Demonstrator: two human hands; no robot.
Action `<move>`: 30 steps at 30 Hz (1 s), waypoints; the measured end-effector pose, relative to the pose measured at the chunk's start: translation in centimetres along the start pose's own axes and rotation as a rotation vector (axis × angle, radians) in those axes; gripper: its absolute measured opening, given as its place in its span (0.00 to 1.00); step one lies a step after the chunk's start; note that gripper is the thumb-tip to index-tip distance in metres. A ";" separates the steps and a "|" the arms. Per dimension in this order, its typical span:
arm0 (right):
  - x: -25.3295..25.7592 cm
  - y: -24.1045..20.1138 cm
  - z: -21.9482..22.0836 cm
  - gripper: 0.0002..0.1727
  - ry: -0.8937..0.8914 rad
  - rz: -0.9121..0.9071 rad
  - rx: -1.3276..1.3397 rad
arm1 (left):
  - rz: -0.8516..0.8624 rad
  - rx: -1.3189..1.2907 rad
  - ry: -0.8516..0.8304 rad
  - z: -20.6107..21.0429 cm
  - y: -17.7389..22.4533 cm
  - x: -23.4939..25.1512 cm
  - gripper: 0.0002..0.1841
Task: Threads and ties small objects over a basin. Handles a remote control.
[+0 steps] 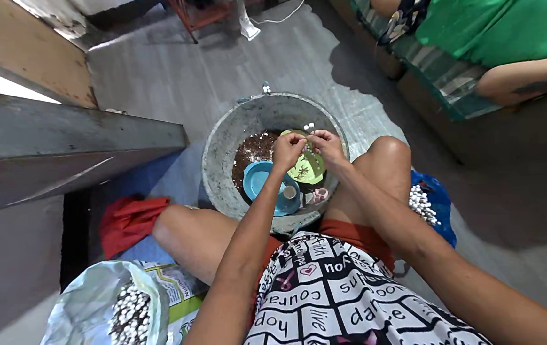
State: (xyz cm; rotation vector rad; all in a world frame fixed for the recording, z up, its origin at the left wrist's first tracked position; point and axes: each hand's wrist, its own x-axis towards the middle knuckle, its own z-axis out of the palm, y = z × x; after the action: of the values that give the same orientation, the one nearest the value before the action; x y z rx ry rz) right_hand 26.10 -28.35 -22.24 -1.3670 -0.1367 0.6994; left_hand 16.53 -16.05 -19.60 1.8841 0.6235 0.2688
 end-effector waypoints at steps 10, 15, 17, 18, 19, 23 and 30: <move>-0.3 -0.1 0.6 0.15 0.078 -0.046 -0.095 | -0.083 0.232 0.229 1.4 1.9 -1.9 0.07; 2.0 -1.1 -2.1 0.16 0.223 -0.058 -0.080 | -0.082 0.277 0.245 -0.7 2.2 -2.5 0.09; 1.6 -1.4 -1.8 0.16 0.166 -0.069 -0.083 | -0.113 0.229 0.166 -1.4 1.5 -1.8 0.11; 1.5 -1.4 -1.5 0.17 0.137 -0.062 -0.083 | -0.119 0.208 0.148 -1.5 1.3 -1.3 0.12; 1.3 -1.2 -1.2 0.18 0.114 -0.048 -0.082 | -0.115 0.209 0.125 -1.6 1.0 -0.9 0.13; 0.5 -0.4 -0.5 0.19 0.033 -0.028 -0.075 | -0.131 0.312 0.040 -1.9 0.0 0.2 0.21; 0.2 -0.5 -0.4 0.16 -0.017 -0.061 -0.107 | 0.108 0.123 0.092 -2.8 1.5 0.4 0.15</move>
State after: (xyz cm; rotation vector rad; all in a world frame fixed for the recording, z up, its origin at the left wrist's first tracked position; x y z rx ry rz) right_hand 26.68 -28.62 -21.91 -1.4532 -0.2310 0.6604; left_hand 16.04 -14.03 -17.18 2.0359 0.6126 0.3961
